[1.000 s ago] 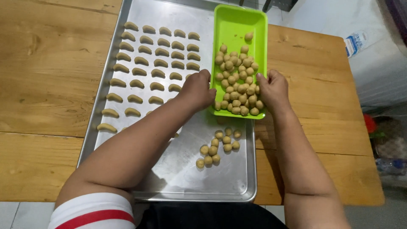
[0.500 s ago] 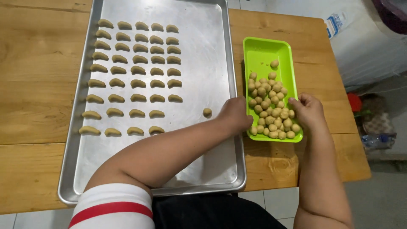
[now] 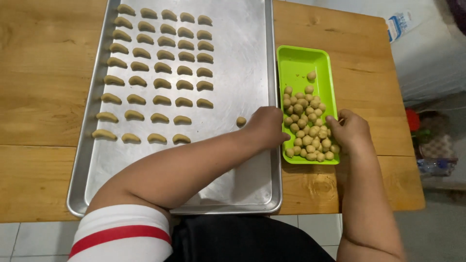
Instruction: Shaping small balls of dough into crescent shapes and arranging them on a baking tray.
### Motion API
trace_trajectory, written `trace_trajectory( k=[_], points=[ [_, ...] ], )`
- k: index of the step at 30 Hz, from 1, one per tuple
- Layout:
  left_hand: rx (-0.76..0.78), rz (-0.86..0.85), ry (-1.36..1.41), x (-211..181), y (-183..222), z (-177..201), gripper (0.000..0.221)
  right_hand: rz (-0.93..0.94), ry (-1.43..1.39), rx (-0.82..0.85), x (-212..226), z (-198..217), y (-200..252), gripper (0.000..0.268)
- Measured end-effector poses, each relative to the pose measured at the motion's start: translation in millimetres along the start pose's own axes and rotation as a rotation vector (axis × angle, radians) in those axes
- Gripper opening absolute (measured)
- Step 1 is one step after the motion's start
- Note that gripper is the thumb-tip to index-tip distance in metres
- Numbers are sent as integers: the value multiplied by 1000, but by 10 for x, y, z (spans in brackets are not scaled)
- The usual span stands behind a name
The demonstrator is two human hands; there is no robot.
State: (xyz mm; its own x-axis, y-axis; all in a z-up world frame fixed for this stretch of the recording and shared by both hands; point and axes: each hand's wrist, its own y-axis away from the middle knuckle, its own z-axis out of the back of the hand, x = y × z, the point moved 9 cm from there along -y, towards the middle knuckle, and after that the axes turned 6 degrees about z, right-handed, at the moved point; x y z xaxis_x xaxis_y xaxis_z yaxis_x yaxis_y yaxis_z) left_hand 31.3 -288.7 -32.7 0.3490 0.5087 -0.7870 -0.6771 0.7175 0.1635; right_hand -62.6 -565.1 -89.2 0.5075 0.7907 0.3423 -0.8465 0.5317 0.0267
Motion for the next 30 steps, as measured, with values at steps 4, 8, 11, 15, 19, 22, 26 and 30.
trace_trajectory(
  k=[4, 8, 11, 15, 19, 22, 26, 30],
  points=[
    [38, 24, 169, 255, 99, 432, 38, 39, 371, -125, 585, 306, 246, 51],
    [-35, 190, 573, 610, 284, 849, 49, 487, 99, -85, 1946, 176, 559, 30],
    [-93, 268, 905, 857, 335, 885, 62, 522, -96, 226, 2674, -267, 633, 32],
    [-176, 264, 1229, 1083, 357, 825, 71, 591, 121, 334, 2934, -875, 564, 25],
    [-172, 250, 1276, 923, 535, 987, 81, 485, -214, 318, 3085, -514, 590, 31],
    [-49, 223, 1480, 733, 605, 963, 101, 507, -813, 125, 3277, -230, 675, 16],
    [153, 172, 1762, 690, 613, 889, 107, 901, -648, -246, 3691, 172, 1068, 28],
    [271, 187, 1826, 678, 790, 702, 98, 1116, -327, -424, 3924, 283, 1180, 99]
  ],
)
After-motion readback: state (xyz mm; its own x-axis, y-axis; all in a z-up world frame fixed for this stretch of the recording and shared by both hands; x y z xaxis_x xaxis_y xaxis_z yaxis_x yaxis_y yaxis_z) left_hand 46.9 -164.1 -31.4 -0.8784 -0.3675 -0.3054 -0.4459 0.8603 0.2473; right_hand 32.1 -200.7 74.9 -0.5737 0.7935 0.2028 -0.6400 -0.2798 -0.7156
